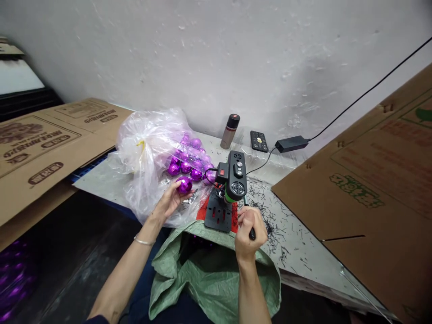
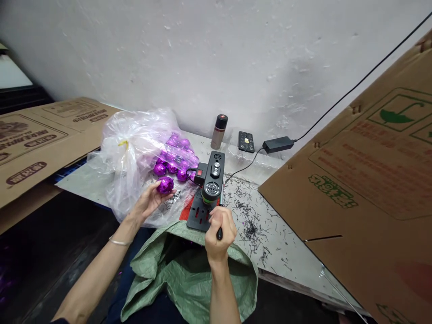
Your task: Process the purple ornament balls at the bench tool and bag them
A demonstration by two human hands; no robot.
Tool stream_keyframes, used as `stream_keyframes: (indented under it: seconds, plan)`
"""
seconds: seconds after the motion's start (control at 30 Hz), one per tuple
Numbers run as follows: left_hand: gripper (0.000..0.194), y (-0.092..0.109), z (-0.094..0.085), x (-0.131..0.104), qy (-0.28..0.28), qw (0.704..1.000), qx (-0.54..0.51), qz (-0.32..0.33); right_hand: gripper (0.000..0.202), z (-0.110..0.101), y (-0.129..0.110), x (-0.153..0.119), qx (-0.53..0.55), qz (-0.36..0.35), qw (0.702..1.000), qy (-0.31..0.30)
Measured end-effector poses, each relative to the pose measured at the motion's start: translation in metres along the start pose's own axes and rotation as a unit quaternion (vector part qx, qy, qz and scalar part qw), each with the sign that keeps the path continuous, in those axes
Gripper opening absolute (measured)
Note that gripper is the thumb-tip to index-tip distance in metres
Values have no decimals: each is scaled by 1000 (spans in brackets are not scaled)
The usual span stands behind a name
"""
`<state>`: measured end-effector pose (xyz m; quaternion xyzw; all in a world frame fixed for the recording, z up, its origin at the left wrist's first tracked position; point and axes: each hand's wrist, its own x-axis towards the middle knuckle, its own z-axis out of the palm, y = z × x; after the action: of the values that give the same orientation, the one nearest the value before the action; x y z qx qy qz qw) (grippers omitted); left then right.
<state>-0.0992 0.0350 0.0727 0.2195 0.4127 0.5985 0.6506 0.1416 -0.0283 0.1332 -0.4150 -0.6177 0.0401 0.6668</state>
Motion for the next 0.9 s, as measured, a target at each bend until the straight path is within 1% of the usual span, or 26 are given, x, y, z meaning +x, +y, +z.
stream_keyframes:
  seconds: [0.1, 0.17, 0.2, 0.27, 0.3, 0.37, 0.43, 0.53, 0.6, 0.77, 0.9]
  plan:
    - [27, -18, 10, -27, -1, 999, -29, -44, 36, 0, -1, 5, 5, 13, 1000, -6]
    - [36, -35, 18, -34, -7, 999, -4, -53, 36, -1, -3, 10, 7, 11, 1000, -12]
    - [41, -45, 21, -35, -14, 998, 26, -47, 37, -1, -3, 12, 7, 9, 1000, -13]
    - [52, -66, 27, -32, -32, 993, 116, -12, 37, -2, -4, 15, 2, 4, 1000, -15]
    - [56, -76, 29, -30, -41, 985, 167, 14, 36, -2, -4, 16, -1, 1, 1000, -15]
    - [62, -93, 31, -23, -54, 960, 264, 72, 36, -2, -4, 16, -1, -4, 1000, -15]
    - [63, -105, 31, -18, -55, 926, 349, 131, 35, -3, -3, 14, -1, -8, 1000, -16]
    - [60, -113, 32, -13, -45, 869, 450, 201, 33, -3, -3, 11, -7, -8, 1000, -21]
    - [58, -114, 33, -11, -45, 841, 486, 231, 33, -4, -3, 10, -13, -7, 1000, -23]
    - [55, -115, 40, -8, -51, 805, 524, 275, 33, -5, -4, 10, -24, -6, 999, -23]
    - [56, -117, 39, -9, -63, 790, 531, 299, 33, -4, -3, 8, -28, -11, 999, -22]
